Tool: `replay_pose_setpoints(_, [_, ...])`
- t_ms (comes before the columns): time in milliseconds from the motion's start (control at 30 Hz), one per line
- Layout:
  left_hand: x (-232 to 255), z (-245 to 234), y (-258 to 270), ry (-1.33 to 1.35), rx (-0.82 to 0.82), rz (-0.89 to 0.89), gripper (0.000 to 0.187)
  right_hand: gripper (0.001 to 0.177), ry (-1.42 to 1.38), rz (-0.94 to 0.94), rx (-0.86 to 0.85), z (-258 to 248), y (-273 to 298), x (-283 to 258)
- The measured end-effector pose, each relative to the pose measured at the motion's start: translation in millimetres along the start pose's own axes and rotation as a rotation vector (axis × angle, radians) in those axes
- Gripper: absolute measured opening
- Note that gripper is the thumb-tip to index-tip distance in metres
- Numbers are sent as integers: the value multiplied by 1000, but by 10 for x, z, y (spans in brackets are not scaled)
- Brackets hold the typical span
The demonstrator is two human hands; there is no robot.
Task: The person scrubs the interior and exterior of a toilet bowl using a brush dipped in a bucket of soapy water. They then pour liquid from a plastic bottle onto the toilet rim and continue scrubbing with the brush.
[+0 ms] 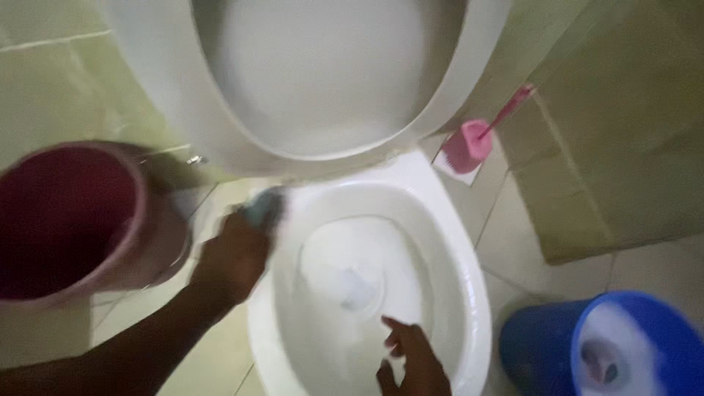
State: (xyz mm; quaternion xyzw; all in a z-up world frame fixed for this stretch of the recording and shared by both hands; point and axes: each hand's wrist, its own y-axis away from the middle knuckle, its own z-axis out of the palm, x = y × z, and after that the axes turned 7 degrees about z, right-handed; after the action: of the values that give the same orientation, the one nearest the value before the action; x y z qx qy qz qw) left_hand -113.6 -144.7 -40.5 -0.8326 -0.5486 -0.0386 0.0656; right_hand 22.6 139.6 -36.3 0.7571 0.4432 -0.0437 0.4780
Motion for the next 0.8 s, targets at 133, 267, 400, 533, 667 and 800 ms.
replay_pose_setpoints(133, [-171, -77, 309, 4, -136, -144, 69, 67, -52, 5, 102, 60, 132, 316])
replay_pose_setpoints(267, [-156, -21, 164, -33, -206, -122, 80, 64, -182, -86, 108, 0, -102, 523])
replay_pose_setpoints(400, [-127, -106, 147, -3, -272, -151, 77, 58, -216, 14, 105, 74, -38, 536])
replay_pose_setpoints(533, [-38, -268, 105, 75, -236, -261, 68, 63, -195, -38, 158, -17, 151, 424])
replay_pose_setpoints(667, [-33, -365, -117, -9, -455, -185, 75, 57, -218, 10, 87, -149, 129, 168])
replay_pose_setpoints(800, [-67, -345, -138, 149, -488, -199, 64, 61, -190, 136, 15, -205, 219, -2])
